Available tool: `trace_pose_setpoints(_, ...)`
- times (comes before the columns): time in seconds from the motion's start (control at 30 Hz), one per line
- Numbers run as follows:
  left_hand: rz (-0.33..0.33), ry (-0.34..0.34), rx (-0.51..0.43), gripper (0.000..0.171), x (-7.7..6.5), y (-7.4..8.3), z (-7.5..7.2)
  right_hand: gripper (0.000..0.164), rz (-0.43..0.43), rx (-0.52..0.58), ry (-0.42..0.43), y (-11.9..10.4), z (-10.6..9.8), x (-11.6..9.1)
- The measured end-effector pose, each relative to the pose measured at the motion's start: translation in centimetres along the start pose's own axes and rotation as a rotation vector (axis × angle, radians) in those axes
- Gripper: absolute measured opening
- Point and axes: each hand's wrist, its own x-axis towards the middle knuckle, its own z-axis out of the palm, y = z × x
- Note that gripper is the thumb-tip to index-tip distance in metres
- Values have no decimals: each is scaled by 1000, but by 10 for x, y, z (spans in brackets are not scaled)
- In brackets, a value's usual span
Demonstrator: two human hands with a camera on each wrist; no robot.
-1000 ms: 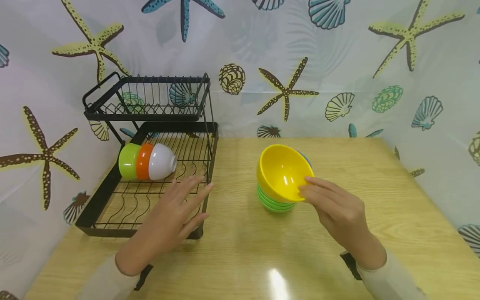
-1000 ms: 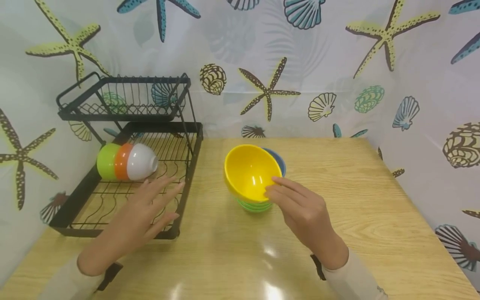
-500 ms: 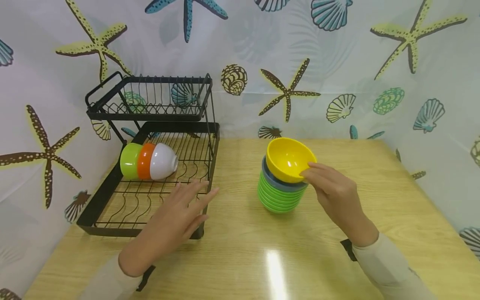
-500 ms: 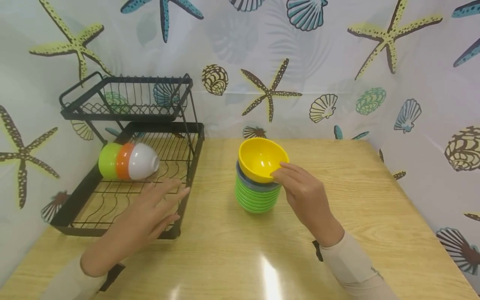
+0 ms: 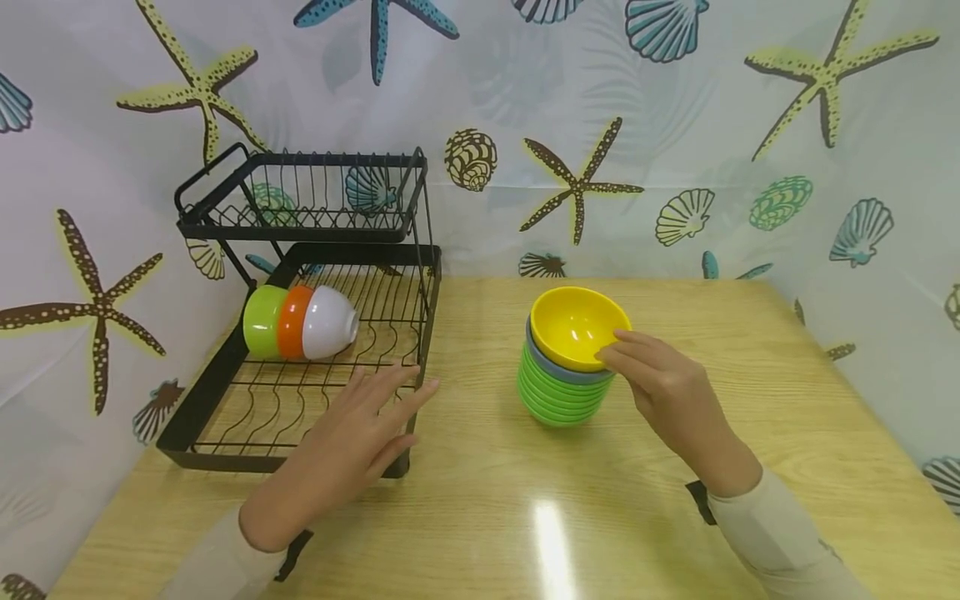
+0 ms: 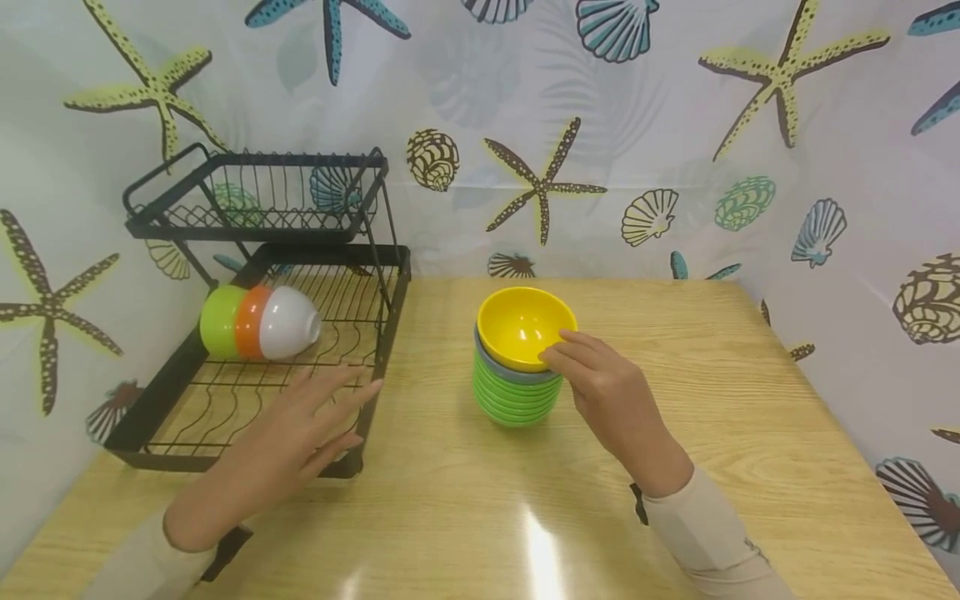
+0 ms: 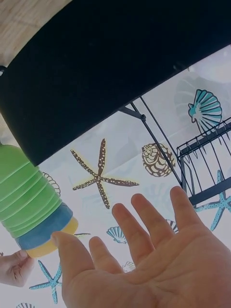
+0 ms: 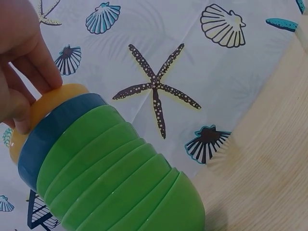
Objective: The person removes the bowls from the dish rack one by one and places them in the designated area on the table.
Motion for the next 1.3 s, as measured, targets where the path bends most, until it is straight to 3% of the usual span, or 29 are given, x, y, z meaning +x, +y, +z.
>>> trace_pose_setpoints(0.27, 21, -10, -21, 78, 0, 0, 1, 50, -12, -16, -28, -3, -3, -2)
trace_pose_setpoints(0.43, 36, -4, -36, 82, 1, 2, 0, 48, 42, -7, -84, -4, -6, -1)
trace_pose_setpoints(0.57, 39, -18, -39, 82, 1, 2, 1, 49, 65, 15, -60, -6, -3, -4)
trace_pose_setpoints(0.7, -18, -39, -112, 82, 2, -2, -2, 47, 49, 26, 9, -8, 2, -7)
trace_pose_setpoints(0.83, -84, -14, -197, 82, 5, -10, -8, 30, 33, 27, 62, -9, 4, -10)
trace_pose_setpoints(1.07, -159, 41, -260, 80, 12, -26, -18, 44, 28, 87, 96, -16, 1, -18)
trace_pose_setpoints(1.3, -190, 135, -288, 68, 21, -42, -21, 54, 53, 121, 102, -22, -3, -28)
